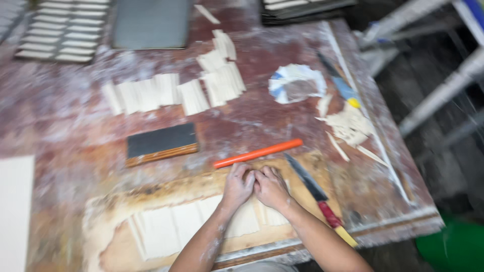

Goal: The person places a rectangular sheet of dough onto a wooden board, rolls it flat using a cylindrical tool, and then uses a knife to cut the dough into long, uniform strips.

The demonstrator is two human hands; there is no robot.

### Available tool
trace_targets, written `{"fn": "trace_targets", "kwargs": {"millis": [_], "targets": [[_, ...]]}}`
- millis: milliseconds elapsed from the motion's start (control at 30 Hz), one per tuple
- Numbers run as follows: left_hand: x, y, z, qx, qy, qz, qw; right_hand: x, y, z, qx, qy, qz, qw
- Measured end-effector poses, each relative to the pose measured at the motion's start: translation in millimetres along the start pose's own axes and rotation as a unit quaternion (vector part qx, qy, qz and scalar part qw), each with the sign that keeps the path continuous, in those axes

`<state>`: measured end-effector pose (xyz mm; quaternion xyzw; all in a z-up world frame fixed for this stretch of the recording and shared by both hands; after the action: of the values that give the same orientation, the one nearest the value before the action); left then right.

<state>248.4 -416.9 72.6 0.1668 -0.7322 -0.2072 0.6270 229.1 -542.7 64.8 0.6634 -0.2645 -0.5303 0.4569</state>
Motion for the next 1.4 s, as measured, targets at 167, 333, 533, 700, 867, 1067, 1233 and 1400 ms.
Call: {"fn": "trace_targets", "kwargs": {"millis": [167, 333, 533, 700, 867, 1067, 1233, 1400], "targets": [[-65.3, 128.1, 44.5, 0.107, 0.051, -0.023, 0.993, -117.1, -74.2, -90.7, -0.052, 0.108, 0.037, 0.992], [-110.0, 218.9, 78.1, 0.155, 0.071, -0.015, 0.985, -225.1, -113.3, -169.0, -0.125, 0.128, 0.118, 0.977], [-161.9, 302.6, 98.4, 0.188, 0.108, -0.001, 0.976, -254.5, -168.9, -216.8, -0.145, 0.12, 0.196, 0.962], [-181.7, 326.6, 95.5, 0.151, 0.167, -0.022, 0.974, -269.5, -156.1, -218.5, -0.151, 0.114, 0.199, 0.962], [-158.2, 308.3, 85.8, 0.149, 0.104, 0.021, 0.983, -276.7, -124.8, -183.6, -0.041, 0.14, 0.204, 0.968], [-127.1, 256.6, 103.0, 0.127, 0.042, 0.033, 0.99, -257.6, -79.2, -117.5, -0.029, 0.073, 0.176, 0.981], [-74.3, 194.7, 127.5, 0.065, 0.013, 0.033, 0.997, -237.3, -6.5, -26.4, 0.051, 0.006, 0.071, 0.996], [16.2, 130.9, 164.4, 0.014, -0.054, 0.012, 0.998, -167.6, 50.2, 68.5, 0.157, -0.188, -0.321, 0.915]]}}
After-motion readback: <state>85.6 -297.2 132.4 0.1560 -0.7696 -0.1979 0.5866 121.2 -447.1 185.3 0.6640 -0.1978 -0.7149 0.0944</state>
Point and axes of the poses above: each hand's wrist, its own z-axis away from the middle knuckle, its own y-axis out of the back of the hand, x = y × z, the point moved 9 cm from there along -z, towards the middle knuckle, and after that the axes turned 2 degrees about y, right-handed, at the moved point
